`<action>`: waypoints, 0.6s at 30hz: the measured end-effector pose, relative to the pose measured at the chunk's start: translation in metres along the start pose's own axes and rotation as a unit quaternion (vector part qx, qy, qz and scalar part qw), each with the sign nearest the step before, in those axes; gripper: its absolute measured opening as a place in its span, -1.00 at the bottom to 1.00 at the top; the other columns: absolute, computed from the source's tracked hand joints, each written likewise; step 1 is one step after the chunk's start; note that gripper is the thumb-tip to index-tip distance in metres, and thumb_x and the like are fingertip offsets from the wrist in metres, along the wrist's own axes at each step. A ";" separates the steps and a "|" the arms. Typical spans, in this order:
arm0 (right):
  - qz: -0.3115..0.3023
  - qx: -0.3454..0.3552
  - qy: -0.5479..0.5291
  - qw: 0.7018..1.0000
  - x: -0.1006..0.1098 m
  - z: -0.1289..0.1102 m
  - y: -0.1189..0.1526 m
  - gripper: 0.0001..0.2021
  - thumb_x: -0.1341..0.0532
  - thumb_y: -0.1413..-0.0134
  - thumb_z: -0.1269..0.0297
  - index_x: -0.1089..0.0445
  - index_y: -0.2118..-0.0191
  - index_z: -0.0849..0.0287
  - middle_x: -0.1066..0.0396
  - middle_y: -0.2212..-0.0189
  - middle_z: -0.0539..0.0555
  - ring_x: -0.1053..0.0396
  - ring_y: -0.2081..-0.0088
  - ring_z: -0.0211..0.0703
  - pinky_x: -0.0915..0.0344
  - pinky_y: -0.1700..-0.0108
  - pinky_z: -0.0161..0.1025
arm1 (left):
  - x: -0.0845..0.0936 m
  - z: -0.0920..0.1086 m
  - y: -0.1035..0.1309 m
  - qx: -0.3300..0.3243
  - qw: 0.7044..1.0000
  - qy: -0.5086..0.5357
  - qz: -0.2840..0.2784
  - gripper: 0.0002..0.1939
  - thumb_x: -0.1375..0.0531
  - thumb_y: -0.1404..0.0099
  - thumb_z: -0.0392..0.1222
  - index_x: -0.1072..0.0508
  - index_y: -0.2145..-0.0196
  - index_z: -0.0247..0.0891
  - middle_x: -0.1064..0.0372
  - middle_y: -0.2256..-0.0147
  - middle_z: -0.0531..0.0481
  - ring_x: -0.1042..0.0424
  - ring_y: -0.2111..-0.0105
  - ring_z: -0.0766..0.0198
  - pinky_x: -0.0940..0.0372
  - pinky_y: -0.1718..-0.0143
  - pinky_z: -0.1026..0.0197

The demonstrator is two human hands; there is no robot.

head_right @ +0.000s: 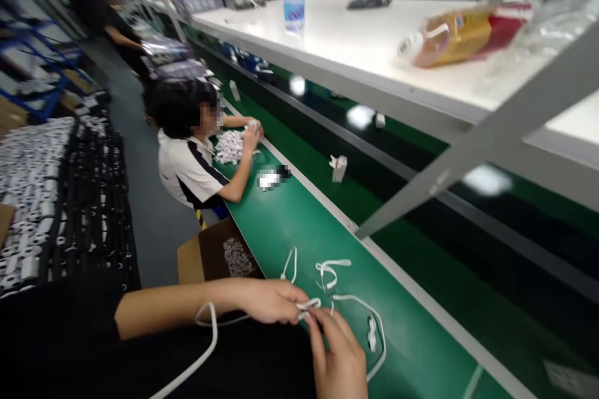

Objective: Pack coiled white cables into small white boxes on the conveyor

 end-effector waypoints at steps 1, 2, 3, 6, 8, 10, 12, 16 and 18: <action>-0.012 0.011 -0.005 1.000 0.003 -0.003 0.001 -0.85 -0.13 -0.35 0.24 -0.46 0.16 0.02 -0.52 0.26 0.05 -0.53 0.24 -0.16 -0.45 0.20 -0.34 | 0.000 0.003 0.003 -0.007 1.000 -0.013 -0.010 -0.90 -0.14 -0.05 -0.35 -0.41 0.43 -0.22 -0.15 0.60 0.17 -0.09 0.60 0.42 0.03 0.59 0.36; -0.021 0.019 -0.006 1.000 0.006 -0.005 0.001 -0.87 -0.14 -0.34 0.29 -0.44 0.14 0.03 -0.51 0.26 0.04 -0.52 0.23 -0.19 -0.44 0.19 -0.37 | 0.000 0.005 0.006 -0.010 0.999 -0.028 -0.019 -0.91 -0.14 -0.08 -0.34 -0.40 0.42 -0.23 -0.14 0.60 0.18 -0.08 0.59 0.42 0.03 0.59 0.36; -0.026 0.022 -0.003 0.999 0.008 -0.007 0.002 -0.89 -0.15 -0.33 0.32 -0.43 0.13 0.04 -0.49 0.26 0.04 -0.51 0.23 -0.22 -0.42 0.19 -0.39 | 0.001 0.007 0.008 -0.009 0.999 -0.044 -0.026 -0.94 -0.13 -0.11 -0.32 -0.39 0.42 -0.24 -0.13 0.60 0.18 -0.08 0.60 0.42 0.03 0.59 0.36; -0.026 0.020 0.011 0.999 0.010 -0.012 0.006 -0.87 -0.14 -0.32 0.38 -0.40 0.11 0.07 -0.42 0.23 0.06 -0.47 0.22 -0.26 -0.40 0.19 -0.41 | 0.000 0.010 0.012 0.008 0.997 -0.061 -0.037 -0.96 -0.12 -0.15 -0.27 -0.37 0.43 -0.25 -0.12 0.62 0.18 -0.08 0.61 0.43 0.01 0.59 0.36; -0.011 -0.003 0.027 1.000 0.008 -0.013 0.009 -0.86 -0.13 -0.33 0.39 -0.42 0.14 0.10 -0.37 0.09 0.15 -0.46 0.18 -0.24 -0.41 0.17 -0.37 | -0.002 0.010 0.012 0.019 0.998 -0.048 -0.041 -0.96 -0.12 -0.14 -0.27 -0.36 0.44 -0.25 -0.11 0.63 0.19 -0.06 0.63 0.45 0.02 0.60 0.37; -0.008 -0.011 0.023 1.000 0.007 -0.014 0.011 -0.86 -0.12 -0.32 0.39 -0.43 0.17 0.11 -0.36 0.00 0.18 -0.46 0.12 -0.22 -0.41 0.12 -0.35 | -0.003 0.007 0.010 0.029 0.997 -0.033 -0.055 -0.97 -0.14 -0.11 -0.27 -0.36 0.47 -0.26 -0.10 0.65 0.20 -0.04 0.65 0.46 0.05 0.61 0.38; -0.028 0.010 -0.009 1.000 0.007 -0.014 0.011 -0.87 -0.14 -0.32 0.42 -0.42 0.16 0.09 -0.43 0.06 0.12 -0.48 0.12 -0.24 -0.41 0.11 -0.38 | -0.004 0.004 0.007 0.039 0.996 -0.022 -0.077 -0.95 -0.17 -0.09 -0.26 -0.35 0.49 -0.26 -0.09 0.66 0.20 -0.05 0.66 0.46 0.04 0.62 0.39; -0.015 0.010 -0.032 0.999 0.010 -0.013 0.015 -0.86 -0.18 -0.28 0.44 -0.43 0.14 0.08 -0.51 0.20 0.03 -0.51 0.14 -0.27 -0.41 0.08 -0.42 | -0.001 -0.004 0.002 0.019 0.996 0.015 -0.085 -0.75 -0.20 -0.08 -0.25 -0.49 0.23 -0.25 -0.29 0.49 0.12 -0.23 0.59 0.44 -0.10 0.59 0.39; 0.035 -0.041 -0.026 0.998 0.011 -0.009 0.018 -0.89 -0.21 -0.26 0.40 -0.47 0.18 0.08 -0.53 0.20 0.03 -0.52 0.15 -0.25 -0.42 0.09 -0.40 | 0.005 -0.005 0.001 -0.049 0.999 -0.013 0.000 -0.46 -0.25 -0.07 -0.26 -0.44 -0.06 -0.18 -0.40 0.20 -0.01 -0.35 0.47 0.40 -0.20 0.52 0.36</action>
Point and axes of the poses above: each hand's wrist, its own y-axis away from the middle knuckle, its own x-axis out of the back of the hand, z = x × y, the point moved 2 cm from there along -y, towards the middle knuckle
